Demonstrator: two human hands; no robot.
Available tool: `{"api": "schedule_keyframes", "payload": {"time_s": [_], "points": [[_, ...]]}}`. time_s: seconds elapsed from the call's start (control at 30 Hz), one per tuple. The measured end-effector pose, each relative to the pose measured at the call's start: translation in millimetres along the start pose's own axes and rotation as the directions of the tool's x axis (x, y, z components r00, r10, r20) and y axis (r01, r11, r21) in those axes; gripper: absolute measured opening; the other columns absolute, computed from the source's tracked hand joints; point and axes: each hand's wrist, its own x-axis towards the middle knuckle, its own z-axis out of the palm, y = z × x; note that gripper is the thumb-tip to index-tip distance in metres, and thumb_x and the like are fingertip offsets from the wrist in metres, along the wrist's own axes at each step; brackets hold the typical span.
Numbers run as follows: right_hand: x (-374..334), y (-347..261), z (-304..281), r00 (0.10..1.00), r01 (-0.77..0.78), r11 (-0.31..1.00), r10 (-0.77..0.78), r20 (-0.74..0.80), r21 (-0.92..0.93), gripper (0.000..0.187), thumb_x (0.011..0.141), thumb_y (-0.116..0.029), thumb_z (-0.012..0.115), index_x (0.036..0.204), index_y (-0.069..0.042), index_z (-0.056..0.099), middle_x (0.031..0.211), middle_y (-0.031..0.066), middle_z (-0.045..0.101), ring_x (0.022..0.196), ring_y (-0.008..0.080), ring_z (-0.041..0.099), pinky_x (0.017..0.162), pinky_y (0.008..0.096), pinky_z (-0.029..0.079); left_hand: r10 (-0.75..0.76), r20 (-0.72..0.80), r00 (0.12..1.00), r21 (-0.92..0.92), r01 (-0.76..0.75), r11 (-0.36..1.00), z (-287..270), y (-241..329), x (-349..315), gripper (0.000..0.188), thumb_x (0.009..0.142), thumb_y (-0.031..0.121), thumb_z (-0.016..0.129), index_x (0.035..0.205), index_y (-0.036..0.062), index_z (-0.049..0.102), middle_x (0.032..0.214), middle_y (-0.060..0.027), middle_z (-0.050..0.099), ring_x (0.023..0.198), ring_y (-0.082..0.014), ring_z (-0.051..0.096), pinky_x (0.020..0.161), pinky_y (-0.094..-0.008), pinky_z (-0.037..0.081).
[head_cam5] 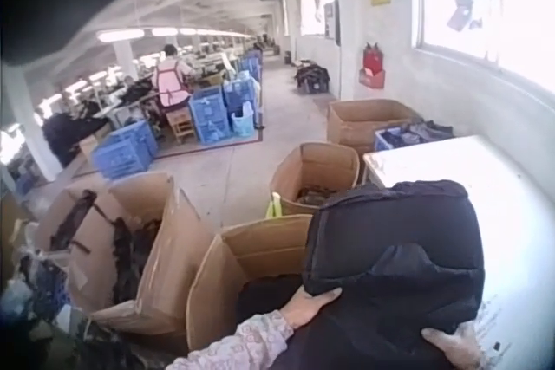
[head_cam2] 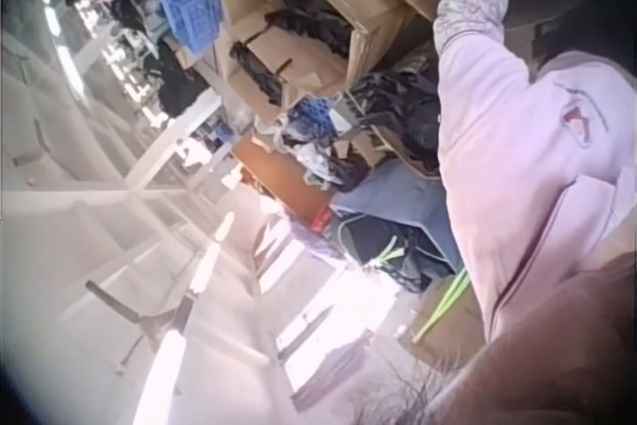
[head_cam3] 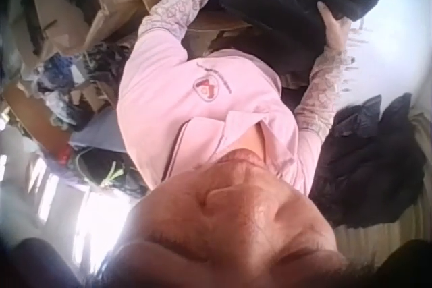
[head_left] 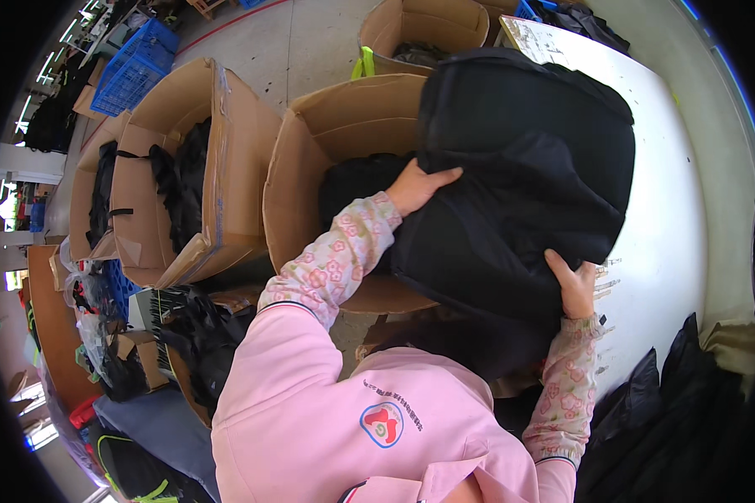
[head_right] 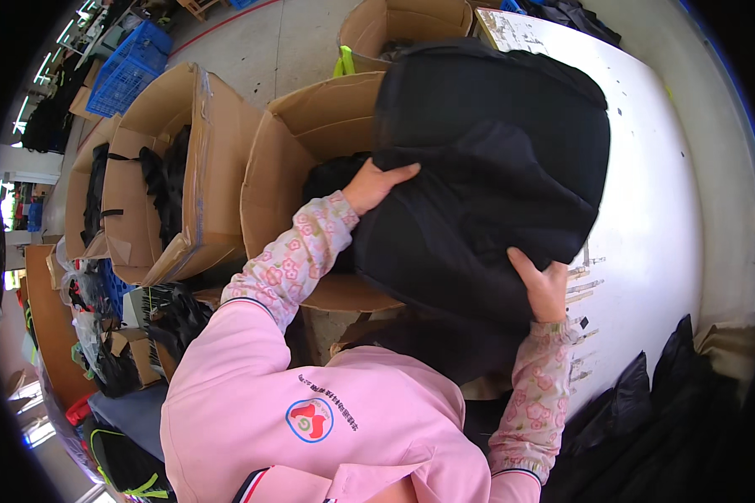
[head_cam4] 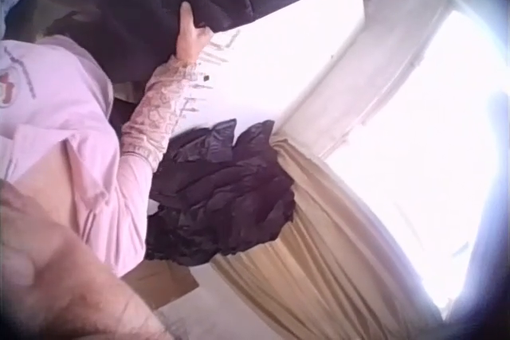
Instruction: Folding black garment pieces at a workshop table.
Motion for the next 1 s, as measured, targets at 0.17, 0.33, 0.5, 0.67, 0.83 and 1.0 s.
{"api": "schedule_keyframes", "payload": {"time_s": [0.17,0.33,0.5,0.67,0.83,1.0], "points": [[39,35,110,0.973,-0.024,0.986,-0.015,0.229,0.168,0.053,0.077,-0.008,0.077,0.123,0.005,0.053,0.114,0.0106,0.065,0.1,0.0168,0.062,0.09,0.0297,0.048,0.052,-0.213,0.976,0.083,-0.035,0.996,-117,6,-33,0.033,0.086,0.013,0.072,0.116,0.0005,0.065,0.111,-0.0036,0.067,0.099,-0.0133,0.062,0.09,-0.0289,0.049],[40,130,184,0.907,-0.064,0.838,0.275,0.318,-0.542,0.114,0.073,-0.046,0.08,0.151,-0.003,0.01,0.144,0.0282,0.037,0.128,0.0398,0.045,0.106,0.0426,0.039,-0.131,-0.36,0.924,0.319,0.254,0.913,-283,-70,-71,0.072,0.081,0.03,0.077,0.137,-0.0025,0.046,0.133,-0.0117,0.056,0.122,-0.0229,0.053,0.105,-0.0328,0.039],[-1,157,152,0.776,0.03,0.823,0.338,0.533,-0.567,0.078,0.08,-0.039,0.074,0.142,-0.007,0.04,0.137,0.0234,0.049,0.123,0.0364,0.051,0.103,0.0415,0.042,-0.026,-0.804,0.594,0.541,0.748,0.385,-325,-162,-110,0.093,0.079,0.042,0.076,0.145,-0.0034,0.029,0.138,-0.0248,0.048,0.131,-0.0343,0.045,0.109,-0.0397,0.035],[-53,91,58,0.836,-0.232,0.868,0.409,0.367,-0.44,0.05,0.084,-0.025,0.072,0.125,-0.001,0.056,0.106,0.0182,0.068,0.094,0.0284,0.067,0.085,0.0367,0.053,-0.199,-0.607,0.769,0.649,0.625,0.434,-269,-217,-58,0.067,0.079,0.036,0.077,0.13,0.0003,0.05,0.121,-0.0234,0.06,0.114,-0.0326,0.058,0.099,-0.0385,0.044],[-131,43,-47,0.944,-0.329,0.904,0.32,-0.077,-0.273,0.035,0.089,-0.013,0.067,0.121,-0.002,0.058,0.098,0.0118,0.07,0.089,0.0177,0.068,0.082,0.0305,0.053,-0.259,-0.307,0.916,0.533,0.391,0.75,-166,-215,14,0.036,0.09,0.023,0.068,0.12,0.0079,0.056,0.091,-0.0031,0.064,0.073,-0.0109,0.058,0.066,-0.025,0.048],[-274,38,-159,0.68,-0.444,0.826,0.057,-0.731,-0.349,0.025,0.086,-0.013,0.067,0.108,-0.002,0.064,0.087,0.0123,0.069,0.075,0.0192,0.065,0.071,0.03,0.051,-0.156,0.149,0.977,0.466,0.07,0.882,51,-131,56,0.025,0.094,0.015,0.061,0.118,0.0067,0.057,0.093,-0.0005,0.063,0.075,-0.0082,0.06,0.068,-0.0223,0.049]]}}
